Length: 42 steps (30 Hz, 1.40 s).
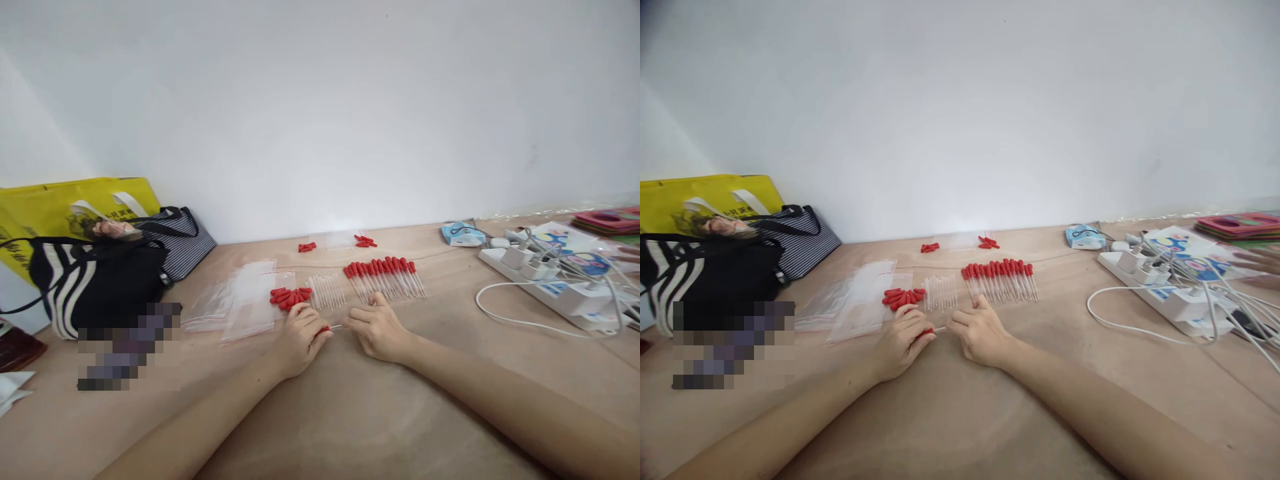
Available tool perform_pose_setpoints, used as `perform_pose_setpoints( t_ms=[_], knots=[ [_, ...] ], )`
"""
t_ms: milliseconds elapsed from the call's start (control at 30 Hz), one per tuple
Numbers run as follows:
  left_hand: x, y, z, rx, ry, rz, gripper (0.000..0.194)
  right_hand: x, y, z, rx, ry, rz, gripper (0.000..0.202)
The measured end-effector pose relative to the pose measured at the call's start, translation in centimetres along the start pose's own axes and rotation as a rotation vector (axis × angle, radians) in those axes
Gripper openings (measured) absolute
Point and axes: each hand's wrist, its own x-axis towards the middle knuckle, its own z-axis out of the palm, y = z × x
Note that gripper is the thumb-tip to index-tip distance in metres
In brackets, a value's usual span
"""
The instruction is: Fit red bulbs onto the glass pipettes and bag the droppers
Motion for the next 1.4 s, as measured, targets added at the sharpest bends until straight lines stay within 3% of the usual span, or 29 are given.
perform_pose_setpoints(
  t_ms=[367, 700, 767, 867, 1000, 1233, 1400],
  knots=[
    [0.2, 0.2, -0.3, 0.002, -0.020, -0.017, 0.018, 0.5, -0.9, 0.6, 0.213, -0.137, 0.191, 0.019],
    [0.1, -0.2, -0.5, -0.007, 0.060, -0.128, 0.010, 0.3, -0.5, -0.8, 0.050, -0.136, 0.133, 0.016],
    [0.0, -0.4, -0.4, 0.002, 0.144, -0.201, 0.019, 0.5, -0.3, -0.8, 0.036, -0.135, 0.201, 0.015],
    [-0.1, -0.6, -0.3, -0.001, 0.225, -0.323, 0.045, 1.2, 0.6, -0.5, 0.063, -0.145, 0.465, 0.014],
    [-0.2, -0.5, -0.3, 0.016, 0.144, -0.274, 0.038, 3.0, 2.5, 0.4, 0.081, -0.212, 0.799, 0.018],
    [-0.2, -0.4, -0.4, -0.024, -0.009, -0.180, 0.008, 5.1, 3.7, 3.2, -0.138, -0.320, 0.886, 0.028],
    [-0.1, -0.5, -0.4, -0.017, -0.018, -0.151, 0.010, 4.9, 3.9, 3.5, -0.154, -0.299, 0.908, 0.030]
  ],
)
